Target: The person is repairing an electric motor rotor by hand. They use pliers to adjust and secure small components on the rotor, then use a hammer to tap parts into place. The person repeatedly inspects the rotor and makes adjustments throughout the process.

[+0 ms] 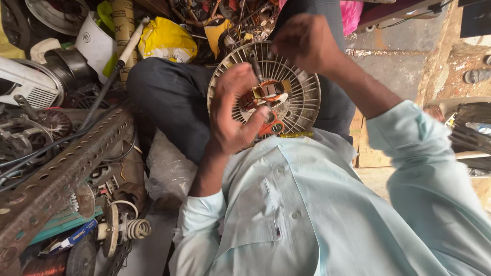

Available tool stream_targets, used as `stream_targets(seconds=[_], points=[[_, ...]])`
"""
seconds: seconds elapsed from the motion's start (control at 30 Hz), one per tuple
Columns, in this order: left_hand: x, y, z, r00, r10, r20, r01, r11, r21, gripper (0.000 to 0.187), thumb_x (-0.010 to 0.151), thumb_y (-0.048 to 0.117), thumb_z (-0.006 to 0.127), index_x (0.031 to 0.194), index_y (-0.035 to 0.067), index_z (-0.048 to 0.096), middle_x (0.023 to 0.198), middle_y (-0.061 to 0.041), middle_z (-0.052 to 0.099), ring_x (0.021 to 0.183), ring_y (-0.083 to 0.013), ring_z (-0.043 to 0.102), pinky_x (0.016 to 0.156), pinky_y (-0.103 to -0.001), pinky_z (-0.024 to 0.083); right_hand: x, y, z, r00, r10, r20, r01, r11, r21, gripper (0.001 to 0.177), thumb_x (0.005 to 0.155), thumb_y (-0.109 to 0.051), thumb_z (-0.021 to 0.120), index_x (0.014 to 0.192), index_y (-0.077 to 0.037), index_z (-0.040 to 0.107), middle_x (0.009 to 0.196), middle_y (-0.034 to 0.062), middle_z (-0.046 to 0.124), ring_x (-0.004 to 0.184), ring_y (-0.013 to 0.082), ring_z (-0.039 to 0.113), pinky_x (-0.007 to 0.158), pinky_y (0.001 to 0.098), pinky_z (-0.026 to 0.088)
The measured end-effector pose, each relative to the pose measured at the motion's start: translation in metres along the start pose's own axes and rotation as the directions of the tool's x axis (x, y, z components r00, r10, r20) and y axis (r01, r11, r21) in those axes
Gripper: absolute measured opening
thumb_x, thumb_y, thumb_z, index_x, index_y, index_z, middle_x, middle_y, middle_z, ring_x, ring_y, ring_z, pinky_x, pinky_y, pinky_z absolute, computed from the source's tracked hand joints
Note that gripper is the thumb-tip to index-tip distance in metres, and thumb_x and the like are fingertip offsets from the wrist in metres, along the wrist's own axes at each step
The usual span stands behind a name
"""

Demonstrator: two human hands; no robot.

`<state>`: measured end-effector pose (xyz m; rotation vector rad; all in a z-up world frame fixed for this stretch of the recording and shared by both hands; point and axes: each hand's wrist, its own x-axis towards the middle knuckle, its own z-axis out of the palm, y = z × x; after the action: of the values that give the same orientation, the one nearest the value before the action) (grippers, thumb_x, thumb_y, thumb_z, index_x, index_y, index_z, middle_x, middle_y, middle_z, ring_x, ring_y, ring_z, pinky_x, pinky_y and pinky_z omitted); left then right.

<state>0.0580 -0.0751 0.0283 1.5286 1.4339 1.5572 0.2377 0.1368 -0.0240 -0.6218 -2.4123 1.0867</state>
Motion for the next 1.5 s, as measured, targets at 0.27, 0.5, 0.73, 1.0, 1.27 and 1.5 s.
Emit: stream_targets(seconds=[0.27,0.5,0.73,1.0,1.27,1.5], points=[[-0.025,-0.022,0.023,0.945,-0.318,0.075,0.293,0.723,-0.625,0.079,0.101,-0.011,0.069,0.163,0.009,0.025,0.137,-0.016,0.062,0.118,-0.0208,0.067,0.104,-0.034,0.057,-0.016,-0.011,0.018,0.877,0.432,0.210,-0.157,-0.154,0.976,0.010,0.104,-0.015,0.069,0.101,-0.008,0.062,0.111,0.0074,0.069,0.077,0.0097,0.065,0.052,0.0181,0.043],[-0.037,-0.042,0.020,0.940,-0.337,0.061,0.264,0.601,-0.754,0.089,0.096,-0.009,0.074,0.166,0.010,0.024,0.135,-0.016,0.059,0.121,-0.0215,0.064,0.106,-0.038,0.056,-0.023,-0.043,0.015,0.991,-0.030,0.132,-0.098,0.520,0.849,0.047,0.085,-0.032,0.086,0.121,-0.007,0.069,0.110,0.0013,0.059,0.102,0.0108,0.057,0.090,0.0236,0.045],[-0.039,-0.007,0.009,0.992,0.058,-0.111,-0.028,0.966,0.257,0.055,0.099,0.007,0.073,0.148,0.018,0.051,0.152,-0.017,0.048,0.144,-0.0342,0.050,0.119,-0.045,0.044,-0.032,-0.051,0.032,0.980,-0.089,0.177,-0.034,0.805,0.592,0.056,0.075,-0.024,0.094,0.125,-0.008,0.074,0.111,0.0051,0.069,0.103,0.0158,0.067,0.089,0.0292,0.055],[-0.055,-0.011,0.023,0.985,0.172,-0.003,-0.125,0.727,0.675,0.037,0.106,0.008,0.076,0.141,0.017,0.066,0.160,-0.018,0.038,0.152,-0.0443,0.038,0.127,-0.057,0.040,-0.042,-0.040,0.041,0.993,-0.097,0.072,0.047,0.859,0.509,0.056,0.075,-0.027,0.095,0.125,-0.012,0.074,0.107,0.0029,0.069,0.100,0.0149,0.066,0.088,0.0296,0.055],[-0.052,-0.002,0.031,0.981,0.189,-0.035,-0.113,0.715,0.690,0.031,0.101,0.004,0.072,0.129,0.015,0.069,0.159,-0.018,0.037,0.151,-0.0460,0.034,0.126,-0.059,0.036,-0.059,-0.037,0.052,1.000,-0.018,-0.013,0.023,0.778,0.628,0.061,0.074,-0.035,0.092,0.128,-0.014,0.074,0.109,0.0010,0.065,0.102,0.0135,0.061,0.088,0.0281,0.051],[-0.020,0.021,0.017,0.994,0.065,0.087,-0.100,0.853,0.513,0.023,0.095,0.006,0.074,0.116,0.005,0.063,0.151,-0.022,0.048,0.144,-0.0436,0.047,0.123,-0.053,0.041,-0.055,-0.040,0.056,1.000,-0.003,-0.027,0.018,0.789,0.614,0.045,0.083,-0.032,0.089,0.121,-0.011,0.076,0.106,0.0032,0.069,0.102,0.0178,0.064,0.091,0.0338,0.051]])
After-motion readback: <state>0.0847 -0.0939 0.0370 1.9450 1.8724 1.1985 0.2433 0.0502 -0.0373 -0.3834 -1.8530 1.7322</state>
